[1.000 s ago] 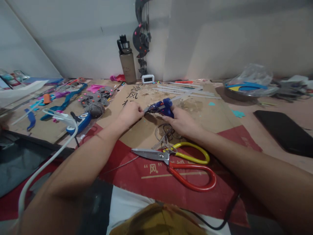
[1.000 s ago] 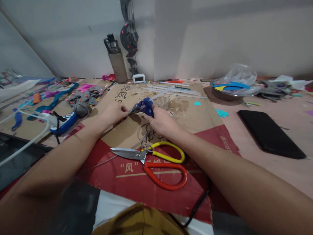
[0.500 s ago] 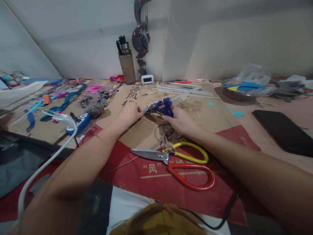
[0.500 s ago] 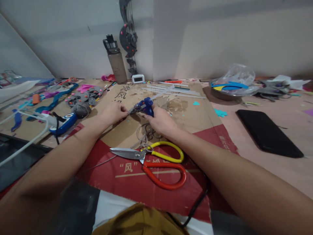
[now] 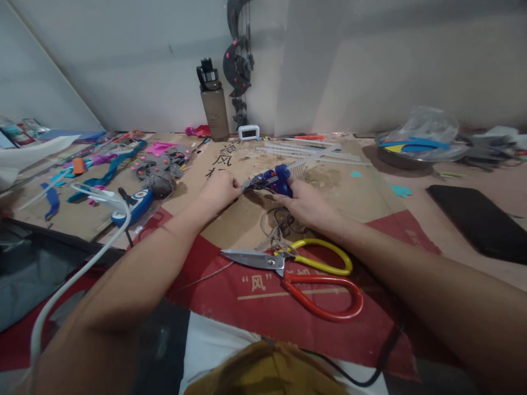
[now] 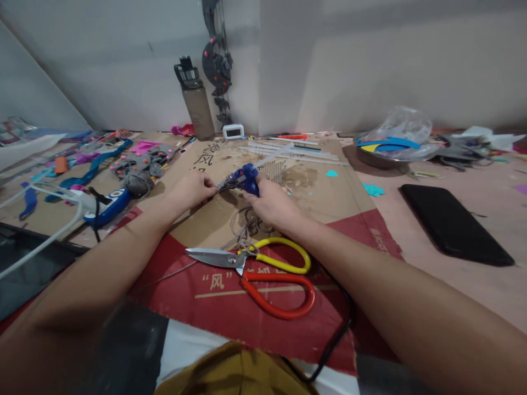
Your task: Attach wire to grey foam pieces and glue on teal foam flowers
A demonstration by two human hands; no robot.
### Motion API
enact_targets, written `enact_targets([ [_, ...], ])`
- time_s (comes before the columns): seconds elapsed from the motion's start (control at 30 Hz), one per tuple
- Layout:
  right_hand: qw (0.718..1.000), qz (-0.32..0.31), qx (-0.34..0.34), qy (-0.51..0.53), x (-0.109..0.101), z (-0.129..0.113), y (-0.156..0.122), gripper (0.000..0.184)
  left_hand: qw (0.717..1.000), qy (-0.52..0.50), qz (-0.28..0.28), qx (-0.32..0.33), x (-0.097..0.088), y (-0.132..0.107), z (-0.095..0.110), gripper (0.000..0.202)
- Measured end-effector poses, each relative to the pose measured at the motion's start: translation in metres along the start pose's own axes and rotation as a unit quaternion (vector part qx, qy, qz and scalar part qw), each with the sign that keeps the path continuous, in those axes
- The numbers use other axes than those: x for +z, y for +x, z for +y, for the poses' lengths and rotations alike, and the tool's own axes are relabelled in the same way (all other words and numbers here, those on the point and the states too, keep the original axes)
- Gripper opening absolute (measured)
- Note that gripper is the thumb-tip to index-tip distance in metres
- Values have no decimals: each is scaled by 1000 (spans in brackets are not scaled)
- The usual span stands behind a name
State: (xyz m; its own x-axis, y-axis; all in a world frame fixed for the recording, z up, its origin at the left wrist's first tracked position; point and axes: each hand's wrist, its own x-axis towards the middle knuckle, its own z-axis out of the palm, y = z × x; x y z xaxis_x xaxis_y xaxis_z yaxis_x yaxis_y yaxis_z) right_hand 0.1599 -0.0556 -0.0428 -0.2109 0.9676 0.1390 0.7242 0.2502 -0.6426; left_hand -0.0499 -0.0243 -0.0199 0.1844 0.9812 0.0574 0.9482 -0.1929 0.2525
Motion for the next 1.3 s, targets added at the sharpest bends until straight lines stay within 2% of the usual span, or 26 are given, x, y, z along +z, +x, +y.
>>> enact_targets([
  [0.27,1000,6,0,18,2,-1,3,35,1000,5,-3,-1,0,1,0,19],
  [0.6,991,5,-60,-121,-1,-5,-2,30,1000,-26,-7,6,1,0,-2,18],
  [1.07,996,6,-35,-87,-1,-5,-3,27,999,-39,-3,-1,2,1,-3,16],
  [1.3,998,6,-14,-66,2,-3,0,32,1000,-30,-3,3,1,1,-2,16],
])
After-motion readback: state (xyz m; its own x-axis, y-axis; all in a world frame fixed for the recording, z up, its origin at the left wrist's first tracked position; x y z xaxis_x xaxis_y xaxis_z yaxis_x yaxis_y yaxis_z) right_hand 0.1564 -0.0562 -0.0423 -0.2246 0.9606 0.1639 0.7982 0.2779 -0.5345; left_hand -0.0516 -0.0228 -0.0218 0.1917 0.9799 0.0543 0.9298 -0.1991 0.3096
